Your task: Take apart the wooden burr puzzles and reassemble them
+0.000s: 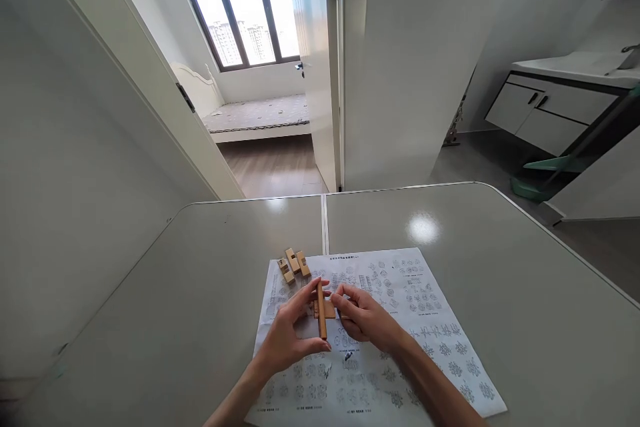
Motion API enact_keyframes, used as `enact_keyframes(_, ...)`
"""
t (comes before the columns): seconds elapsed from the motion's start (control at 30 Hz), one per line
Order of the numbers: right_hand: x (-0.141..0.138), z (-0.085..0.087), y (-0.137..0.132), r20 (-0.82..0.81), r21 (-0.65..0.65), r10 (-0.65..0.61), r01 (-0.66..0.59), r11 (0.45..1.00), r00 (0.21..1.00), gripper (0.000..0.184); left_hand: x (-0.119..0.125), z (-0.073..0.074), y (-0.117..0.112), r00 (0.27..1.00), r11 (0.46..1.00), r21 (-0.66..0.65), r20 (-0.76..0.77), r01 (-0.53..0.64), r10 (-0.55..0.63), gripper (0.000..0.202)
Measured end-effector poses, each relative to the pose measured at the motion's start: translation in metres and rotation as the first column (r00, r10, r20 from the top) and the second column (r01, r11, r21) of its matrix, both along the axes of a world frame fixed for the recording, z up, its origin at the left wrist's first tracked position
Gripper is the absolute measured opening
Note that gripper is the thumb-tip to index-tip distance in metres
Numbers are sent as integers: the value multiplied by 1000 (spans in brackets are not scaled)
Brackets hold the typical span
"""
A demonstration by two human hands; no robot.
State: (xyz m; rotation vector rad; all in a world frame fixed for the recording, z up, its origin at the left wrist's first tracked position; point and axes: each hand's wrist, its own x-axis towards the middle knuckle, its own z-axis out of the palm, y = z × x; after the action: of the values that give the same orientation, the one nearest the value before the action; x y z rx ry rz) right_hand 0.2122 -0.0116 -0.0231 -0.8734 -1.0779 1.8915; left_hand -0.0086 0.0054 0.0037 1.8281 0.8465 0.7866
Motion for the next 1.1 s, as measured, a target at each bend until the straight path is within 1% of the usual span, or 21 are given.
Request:
enact_keyframes(0.1, 1, -1, 0, -9, 7, 58, -58, 998, 998, 44, -3, 4, 2, 998, 998, 5, -27, 64, -64, 106)
enact_keyframes(0.17, -1, -1, -1, -13, 13, 60, -60, 998, 998, 43, -3, 4, 2, 996, 997, -5, -45, 82, -82, 105)
enact_keyframes(0.27, -7, -1, -1, -17, 30, 22, -22, 999, 1000, 44, -2, 1, 0, 997, 999, -21, -60, 47, -48, 109)
enact_keyframes(0.33, -11, 0, -2, -28, 32, 23, -22, 999, 999, 46, -1, 0, 0, 998, 999, -31, -45, 40, -41, 111)
enact_keyframes(0.5, -12, 4, -3, -34, 48, 53, -51, 998, 998, 47, -1, 2, 0, 996, 995, -36, 11, 93, -93, 106)
enact_keyframes(0.63, -10, 8, -4, -22, 55, 43, -42, 998, 999, 48, -2, 5, 1, 995, 993, -69, 1, 99, -99, 107)
enact_keyframes(0.73, -9, 12, -5, -33, 52, 59, -57, 997, 998, 46, -3, 5, 1, 995, 990, -97, -8, 101, -102, 109)
enact_keyframes(0.9, -9, 17, -6, -67, 39, 71, -68, 997, 995, 45, -5, 5, 3, 992, 986, -105, 37, 127, -123, 108)
enact_keyframes(1.0, -8, 20, -7, -99, 10, 82, -81, 997, 992, 46, -5, 4, 4, 988, 982, -122, 74, 144, -136, 113)
enact_keyframes(1.03, -8, 21, -7, -114, -3, 86, -87, 996, 990, 46, -5, 3, 4, 986, 980, -132, 91, 152, -141, 112)
enact_keyframes(1.1, -8, 21, -7, -154, -32, 95, -101, 994, 984, 46, -5, 4, 3, 980, 974, -158, 135, 166, -145, 105)
